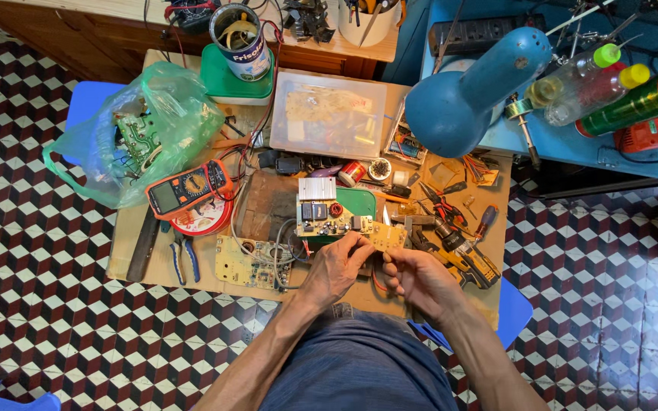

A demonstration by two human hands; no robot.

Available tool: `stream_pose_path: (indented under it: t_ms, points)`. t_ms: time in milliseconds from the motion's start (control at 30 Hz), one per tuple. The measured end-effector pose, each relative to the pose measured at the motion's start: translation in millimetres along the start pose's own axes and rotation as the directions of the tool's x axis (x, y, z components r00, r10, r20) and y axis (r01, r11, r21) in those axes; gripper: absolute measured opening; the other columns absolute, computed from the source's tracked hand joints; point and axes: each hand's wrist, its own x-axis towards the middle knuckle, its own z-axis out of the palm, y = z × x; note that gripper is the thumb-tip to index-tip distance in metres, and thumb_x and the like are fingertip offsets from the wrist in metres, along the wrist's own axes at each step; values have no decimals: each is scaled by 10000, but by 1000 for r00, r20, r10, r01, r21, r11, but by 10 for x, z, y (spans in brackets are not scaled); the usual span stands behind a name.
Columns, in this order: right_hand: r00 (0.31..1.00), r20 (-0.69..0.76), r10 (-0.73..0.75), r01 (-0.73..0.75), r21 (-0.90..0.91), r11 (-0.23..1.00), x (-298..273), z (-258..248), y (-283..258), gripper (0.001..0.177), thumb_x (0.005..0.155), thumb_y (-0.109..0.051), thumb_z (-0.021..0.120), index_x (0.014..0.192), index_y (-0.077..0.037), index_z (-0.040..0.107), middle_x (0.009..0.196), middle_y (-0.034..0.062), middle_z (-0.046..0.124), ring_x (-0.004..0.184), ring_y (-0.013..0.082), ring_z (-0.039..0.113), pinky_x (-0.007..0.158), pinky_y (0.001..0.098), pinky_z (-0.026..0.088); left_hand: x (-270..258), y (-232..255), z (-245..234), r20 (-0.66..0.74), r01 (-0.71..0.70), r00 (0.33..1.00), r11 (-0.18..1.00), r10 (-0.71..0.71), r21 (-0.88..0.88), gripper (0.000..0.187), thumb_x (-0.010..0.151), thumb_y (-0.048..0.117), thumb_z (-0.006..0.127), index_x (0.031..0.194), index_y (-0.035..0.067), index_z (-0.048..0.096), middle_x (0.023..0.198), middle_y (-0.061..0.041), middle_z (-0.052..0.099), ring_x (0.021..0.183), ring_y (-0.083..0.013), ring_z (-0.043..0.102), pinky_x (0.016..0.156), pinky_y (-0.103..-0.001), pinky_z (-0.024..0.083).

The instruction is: The person works at a cluttered workbench, using pliers to strip wires and manipulate a circuit board. They connect a power cord to the board and handle various electronic components and tools.

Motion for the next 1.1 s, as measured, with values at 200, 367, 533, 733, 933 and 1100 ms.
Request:
stream_pose_path:
  t_ms: [200, 367, 533, 733, 933, 1100]
  points:
    - [872, -69, -485, 348, -609, 712, -170, 131, -20, 329, 932, -262, 648, 1142, -20, 572, 876, 46, 709, 735, 169, 708, 642, 309, 581, 30, 13, -31, 90, 114, 989, 993, -113, -6, 285, 1042, 303, 538, 1055, 44, 656, 853, -109, 729, 725, -199, 715, 611, -351, 574]
    - [579, 165, -799, 542, -810, 226, -163, 168, -60, 241, 992, -235, 637, 1071, -13, 683, 920, 87, 691, 801, 193, 691, 707, 323, 568, 47, -66, -33, 107, 140, 985, 990, -137, -15, 284, 1032, 302, 559, 1038, 43, 674, 815, -109, 727, 713, -201, 697, 613, -350, 560]
    - [973, -71, -218, 197, -228, 954, -53, -18, 57, 192, 972, -178, 659, 1062, -11, 685, 858, 59, 700, 764, 181, 657, 661, 290, 526, 52, -181, 37, 17, -289, 957, 948, 289, 135, 219, 1034, 184, 532, 1101, 39, 682, 984, -118, 694, 840, -251, 719, 718, -343, 583]
    - [999, 31, 18, -23, 165, 986, 210, 7, 163, 222, 975, -172, 644, 1122, -7, 635, 913, 107, 714, 763, 165, 666, 667, 284, 522, -78, -205, 28, -108, -304, 942, 944, 318, 129, 216, 1028, 191, 558, 1124, 64, 704, 1039, -146, 694, 927, -309, 709, 796, -380, 558]
    - [961, -31, -275, 254, -294, 921, 324, 174, 239, 261, 997, -160, 650, 1127, 65, 673, 923, 157, 750, 755, 170, 680, 650, 285, 539, -257, -207, -130, -168, 89, 979, 982, -117, -165, 326, 988, 347, 601, 1110, 60, 696, 956, -121, 748, 838, -283, 747, 742, -383, 578]
    - [931, -81, -356, 276, -483, 831, 436, 521, 13, 401, 999, -207, 675, 1300, 43, 583, 1054, 199, 713, 881, 236, 695, 758, 339, 562, -250, -453, -388, -424, 25, 905, 999, -40, -41, 445, 951, 371, 701, 1219, 22, 640, 1118, -195, 707, 1067, -345, 683, 925, -432, 523]
